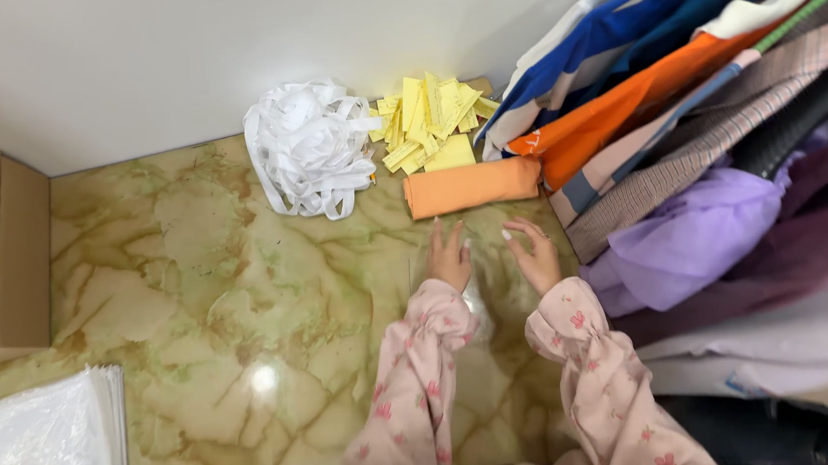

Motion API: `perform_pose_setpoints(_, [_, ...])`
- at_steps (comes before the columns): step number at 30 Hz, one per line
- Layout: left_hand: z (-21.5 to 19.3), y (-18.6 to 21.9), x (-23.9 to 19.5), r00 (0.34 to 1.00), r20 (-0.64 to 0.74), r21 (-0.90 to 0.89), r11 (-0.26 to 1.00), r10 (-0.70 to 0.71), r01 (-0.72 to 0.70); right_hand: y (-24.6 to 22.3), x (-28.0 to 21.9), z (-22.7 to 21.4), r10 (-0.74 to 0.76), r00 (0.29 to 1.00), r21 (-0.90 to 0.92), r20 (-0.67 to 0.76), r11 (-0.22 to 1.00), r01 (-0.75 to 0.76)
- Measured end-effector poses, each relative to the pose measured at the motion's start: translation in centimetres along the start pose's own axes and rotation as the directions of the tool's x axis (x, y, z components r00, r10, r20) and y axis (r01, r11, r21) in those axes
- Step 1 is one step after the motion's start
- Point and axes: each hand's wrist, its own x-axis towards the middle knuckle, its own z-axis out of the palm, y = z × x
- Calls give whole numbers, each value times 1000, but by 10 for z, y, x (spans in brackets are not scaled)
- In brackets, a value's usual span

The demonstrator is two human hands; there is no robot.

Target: The person removes an orange t-shirt from a hanger, folds it neatly on a marble-patterned table, and places it aside. They then remove a white patterned t-shirt and a black t-shirt from the rack, folding each one in the same manner on the table.

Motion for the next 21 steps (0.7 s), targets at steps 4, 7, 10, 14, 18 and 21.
perform_pose_setpoints(4, [-24,-17,-65,994,-103,-180,983,-42,23,-61,-57,-14,2,1000,139,-8,990,0])
perform_pose_setpoints(7, [-63,-16,-109,963,-270,-298,950,13,-96,-98,-100,-26,-46,996,304,-81,950,69])
perform_pose_setpoints(10, [-105,2,-150,969,-233,-445,895,-76,-37,-140,-147,-37,-62,989,329,-136,938,104])
perform_pose_setpoints(14, [-150,32,-185,987,-121,-566,824,-101,15,-173,-197,-39,25,977,379,-212,923,58])
perform_pose_setpoints(18, [-198,62,-226,989,-146,-678,731,-39,-71,-198,-242,-37,121,946,392,-300,920,7])
perform_pose_setpoints(21, [-222,66,-258,986,-166,-737,663,9,-130,-183,-274,-26,15,941,377,-339,918,121])
